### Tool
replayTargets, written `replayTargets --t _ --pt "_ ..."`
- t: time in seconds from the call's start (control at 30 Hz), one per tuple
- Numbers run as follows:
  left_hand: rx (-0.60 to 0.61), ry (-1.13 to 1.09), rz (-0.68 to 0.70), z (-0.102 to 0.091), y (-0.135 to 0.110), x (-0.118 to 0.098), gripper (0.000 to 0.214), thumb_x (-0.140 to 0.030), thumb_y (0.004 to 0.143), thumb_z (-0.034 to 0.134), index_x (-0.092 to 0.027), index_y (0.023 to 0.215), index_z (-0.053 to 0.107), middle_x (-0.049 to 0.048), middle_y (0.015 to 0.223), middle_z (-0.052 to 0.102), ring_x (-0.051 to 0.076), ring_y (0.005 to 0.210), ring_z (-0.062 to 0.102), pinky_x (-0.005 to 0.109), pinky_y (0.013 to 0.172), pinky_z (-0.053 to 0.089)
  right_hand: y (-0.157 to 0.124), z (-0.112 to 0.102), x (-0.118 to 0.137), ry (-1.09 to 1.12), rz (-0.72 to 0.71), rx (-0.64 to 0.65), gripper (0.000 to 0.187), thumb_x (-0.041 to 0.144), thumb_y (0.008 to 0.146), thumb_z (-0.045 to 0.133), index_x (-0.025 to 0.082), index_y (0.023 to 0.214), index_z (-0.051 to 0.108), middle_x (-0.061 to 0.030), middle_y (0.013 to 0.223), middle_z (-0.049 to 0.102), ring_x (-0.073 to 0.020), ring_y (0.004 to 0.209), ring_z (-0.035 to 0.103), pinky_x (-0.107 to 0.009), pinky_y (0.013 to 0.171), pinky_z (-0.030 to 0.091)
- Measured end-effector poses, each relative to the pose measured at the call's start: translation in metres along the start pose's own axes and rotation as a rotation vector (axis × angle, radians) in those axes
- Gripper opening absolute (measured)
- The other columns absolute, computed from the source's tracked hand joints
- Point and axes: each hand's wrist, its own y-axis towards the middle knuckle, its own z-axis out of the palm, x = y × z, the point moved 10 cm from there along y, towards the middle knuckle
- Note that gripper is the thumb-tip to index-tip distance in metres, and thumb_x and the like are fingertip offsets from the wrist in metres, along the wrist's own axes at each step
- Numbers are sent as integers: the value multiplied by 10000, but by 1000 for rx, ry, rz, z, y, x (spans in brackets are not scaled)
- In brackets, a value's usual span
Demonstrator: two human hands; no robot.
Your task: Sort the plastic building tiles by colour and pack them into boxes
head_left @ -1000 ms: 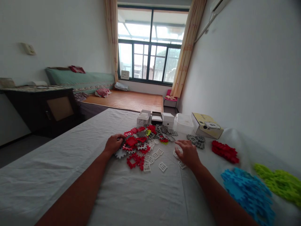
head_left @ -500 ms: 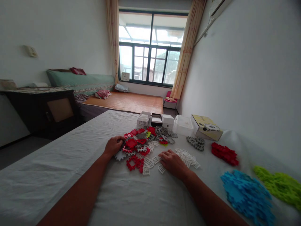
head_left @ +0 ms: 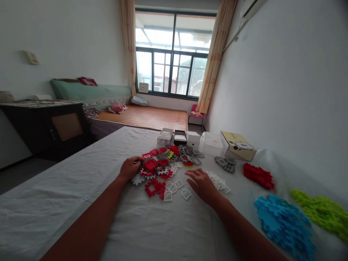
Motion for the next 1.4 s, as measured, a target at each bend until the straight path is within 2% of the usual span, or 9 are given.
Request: replayTargets --t 0.13,0.47,0.7,0.8,0.87,0.97,1.07,1.3,1.4 --pt "2 0 -3 2 2 4 307 -276 727 467 -216 883 724 12 922 738 183 869 669 230 770 482 0 23 45 57 -152 148 284 331 890 530 294 1166 582 7 1207 625 -200 1097 505 -323 882 407" --pt "5 5 24 0 1 0 314 -273 712 458 -221 872 723 7 904 739 185 855 669 239 769 483 3 17 55 -167 -186 87 138 196 889 487 207 902 624 -35 865 691 -176 852 579 -312 819 357" --pt "2 -15 18 1 1 1 301 -273 716 467 -220 865 723 13 908 738 185 866 669 247 805 486 -4 -28 -43 -160 270 -124 169 147 834 487 211 913 622 -33 898 680 -177 913 579 -301 783 342" --pt "-8 -13 28 0 1 -1 298 -264 711 467 -220 852 726 12 907 739 187 872 669 246 804 487 -9 -38 -63 -191 318 -135 166 194 840 506 226 923 647 -48 971 671 -211 1009 542 -312 790 354" --pt "-11 -13 33 0 1 -1 300 -252 706 467 -222 854 726 9 910 740 185 877 669 242 797 489 -7 -34 -52 -127 247 -109 187 239 864 504 239 978 652 -50 1040 657 -210 1050 525 -307 811 370" --pt "-2 -6 25 1 2 0 299 -251 715 467 -223 865 724 8 919 739 184 883 669 240 789 491 -4 -8 -10 101 53 101 204 352 877 518 260 984 665 -23 1004 661 -156 893 588 -257 761 411" --pt "-1 -5 24 2 2 2 293 -265 731 468 -226 868 724 6 925 739 183 883 669 239 788 494 -9 8 23 202 -59 263 280 463 758 655 274 962 684 -14 963 660 -158 834 603 -242 725 430" --pt "2 0 20 0 0 -2 278 -248 735 475 -236 862 722 -3 917 741 176 874 671 231 790 493 -12 7 41 108 -116 252 234 195 766 586 250 972 681 -23 962 673 -163 907 594 -242 814 418" --pt "-3 3 18 -2 -2 -4 285 -245 734 474 -226 868 725 3 915 741 180 875 672 235 794 494 -6 -3 22 14 -8 170 304 84 773 493 239 973 661 -24 951 673 -155 898 592 -238 804 412"
